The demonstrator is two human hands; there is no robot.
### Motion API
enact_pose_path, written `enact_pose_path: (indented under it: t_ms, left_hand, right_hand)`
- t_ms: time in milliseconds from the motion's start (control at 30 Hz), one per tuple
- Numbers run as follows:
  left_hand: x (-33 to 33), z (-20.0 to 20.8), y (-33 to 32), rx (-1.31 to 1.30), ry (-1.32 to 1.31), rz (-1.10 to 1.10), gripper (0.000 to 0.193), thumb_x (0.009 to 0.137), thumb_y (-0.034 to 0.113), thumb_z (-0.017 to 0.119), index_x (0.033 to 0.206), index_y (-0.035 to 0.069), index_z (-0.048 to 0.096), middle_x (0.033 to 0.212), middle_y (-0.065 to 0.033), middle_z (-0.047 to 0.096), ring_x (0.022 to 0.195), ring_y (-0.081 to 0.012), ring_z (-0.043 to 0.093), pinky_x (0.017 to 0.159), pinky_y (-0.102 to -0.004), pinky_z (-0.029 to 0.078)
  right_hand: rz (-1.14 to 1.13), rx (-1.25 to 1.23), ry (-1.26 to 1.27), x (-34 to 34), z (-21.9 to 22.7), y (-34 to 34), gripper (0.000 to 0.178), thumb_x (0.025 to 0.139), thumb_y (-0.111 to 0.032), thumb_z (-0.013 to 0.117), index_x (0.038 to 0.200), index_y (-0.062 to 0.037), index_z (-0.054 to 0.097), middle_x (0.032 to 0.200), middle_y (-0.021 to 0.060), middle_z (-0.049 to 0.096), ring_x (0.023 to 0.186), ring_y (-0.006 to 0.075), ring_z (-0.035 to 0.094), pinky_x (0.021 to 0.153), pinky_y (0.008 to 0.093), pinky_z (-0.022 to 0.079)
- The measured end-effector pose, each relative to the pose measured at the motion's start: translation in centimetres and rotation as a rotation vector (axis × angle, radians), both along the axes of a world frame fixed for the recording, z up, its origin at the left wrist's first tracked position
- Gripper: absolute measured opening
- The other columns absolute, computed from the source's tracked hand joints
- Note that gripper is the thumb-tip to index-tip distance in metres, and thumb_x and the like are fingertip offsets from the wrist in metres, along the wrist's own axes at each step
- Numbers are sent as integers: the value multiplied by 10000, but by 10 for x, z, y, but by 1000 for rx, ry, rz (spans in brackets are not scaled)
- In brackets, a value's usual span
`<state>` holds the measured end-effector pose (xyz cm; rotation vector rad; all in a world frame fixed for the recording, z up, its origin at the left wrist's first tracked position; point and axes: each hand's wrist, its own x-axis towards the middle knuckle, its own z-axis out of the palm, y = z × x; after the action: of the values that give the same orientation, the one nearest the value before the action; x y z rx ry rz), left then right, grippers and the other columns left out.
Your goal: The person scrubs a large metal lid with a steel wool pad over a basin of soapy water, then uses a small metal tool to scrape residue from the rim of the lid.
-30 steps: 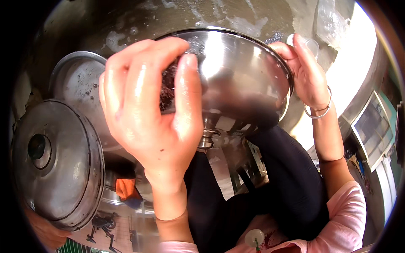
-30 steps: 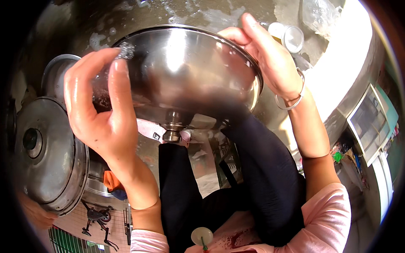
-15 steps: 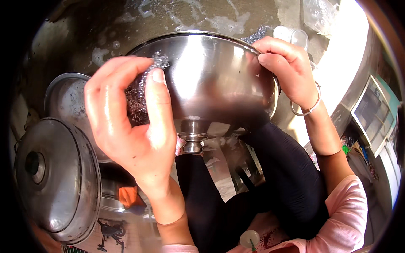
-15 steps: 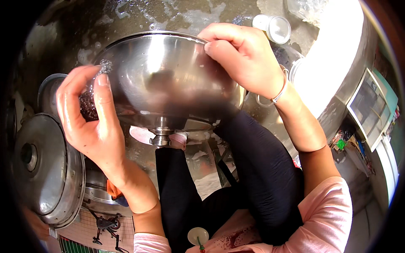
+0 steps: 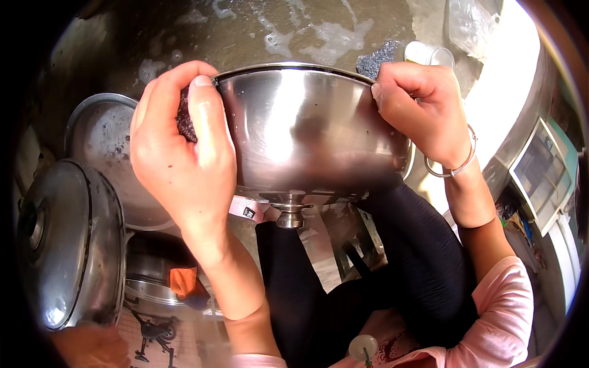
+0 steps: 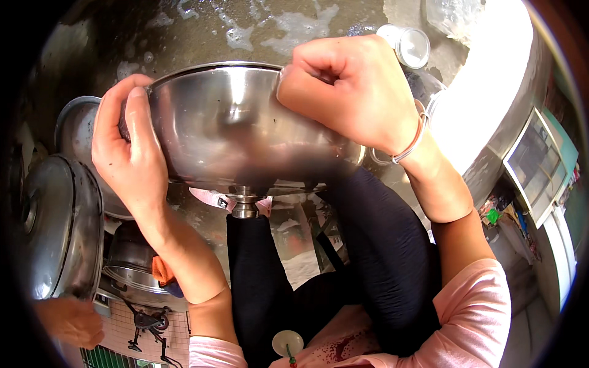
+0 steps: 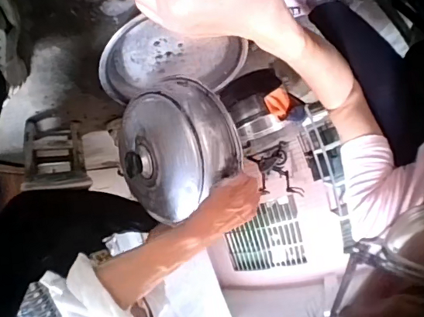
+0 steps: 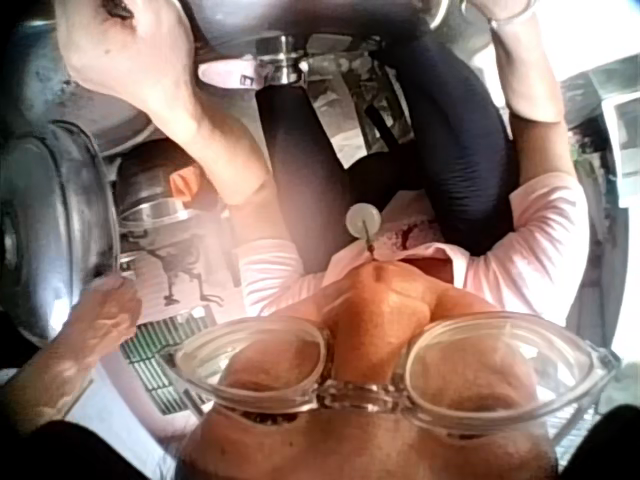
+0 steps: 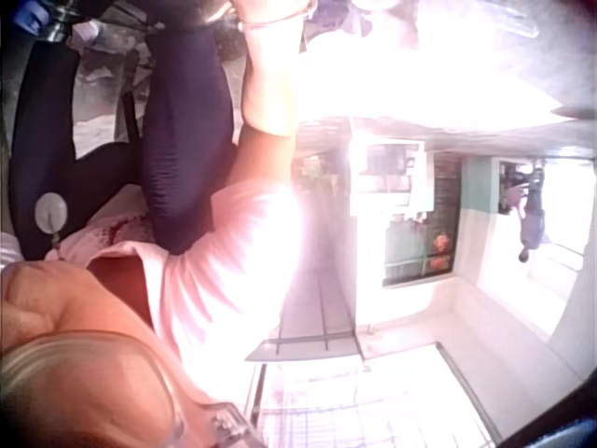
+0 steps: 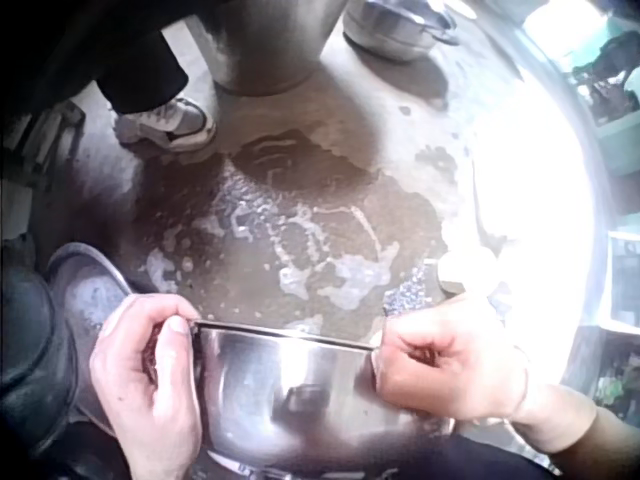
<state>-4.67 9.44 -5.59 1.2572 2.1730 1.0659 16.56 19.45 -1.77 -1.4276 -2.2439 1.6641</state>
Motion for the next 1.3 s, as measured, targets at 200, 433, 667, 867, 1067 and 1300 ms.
enact_pose_path:
  t_ms: [200,433,667,867,1067,1300]
  left_hand:
    - [5,0,5,98,78,-15,80,797,58,578,813,44,655,746,-69,629,675,-226,581,666,-322,443]
    - [30,7,1,64,316,-135,271,833,131,640,1073,19,582,1055,-125,567,1014,-285,518,891,-382,408]
    - [37,19,11,84,281,-340,142,792,64,648,930,36,632,925,-108,616,906,-283,565,818,-367,422]
    - [40,21,20,79,220,-294,136,754,70,682,887,81,651,926,-85,610,907,-256,568,790,-365,434]
    - [35,26,22,9,309,-319,136,758,118,698,887,88,664,915,-67,550,838,-242,534,748,-356,408]
    - [36,29,27,10,190,-367,78,780,81,663,857,83,649,903,-53,620,845,-239,578,796,-340,397]
  right_hand:
    - [6,209,-20,-11,-6,6,152,729,-133,643,617,-45,590,472,19,440,448,50,414,436,257,355]
    - [-134,-29,72,-7,-30,3,250,903,-246,599,773,-34,626,601,10,535,563,37,471,517,244,392]
    - [-328,-243,194,-8,-25,0,374,990,-329,485,886,-12,655,717,-32,584,656,35,490,603,205,413]
    - [-299,-232,226,-6,-25,-3,386,996,-337,470,913,-7,651,717,-28,569,663,40,482,613,202,407]
    - [-246,-278,130,-7,-15,-3,451,1014,-330,357,944,6,650,812,15,623,715,65,526,674,210,431]
    - [-210,-276,154,-3,-14,-4,456,1018,-327,346,951,11,645,827,15,625,739,66,528,690,211,434]
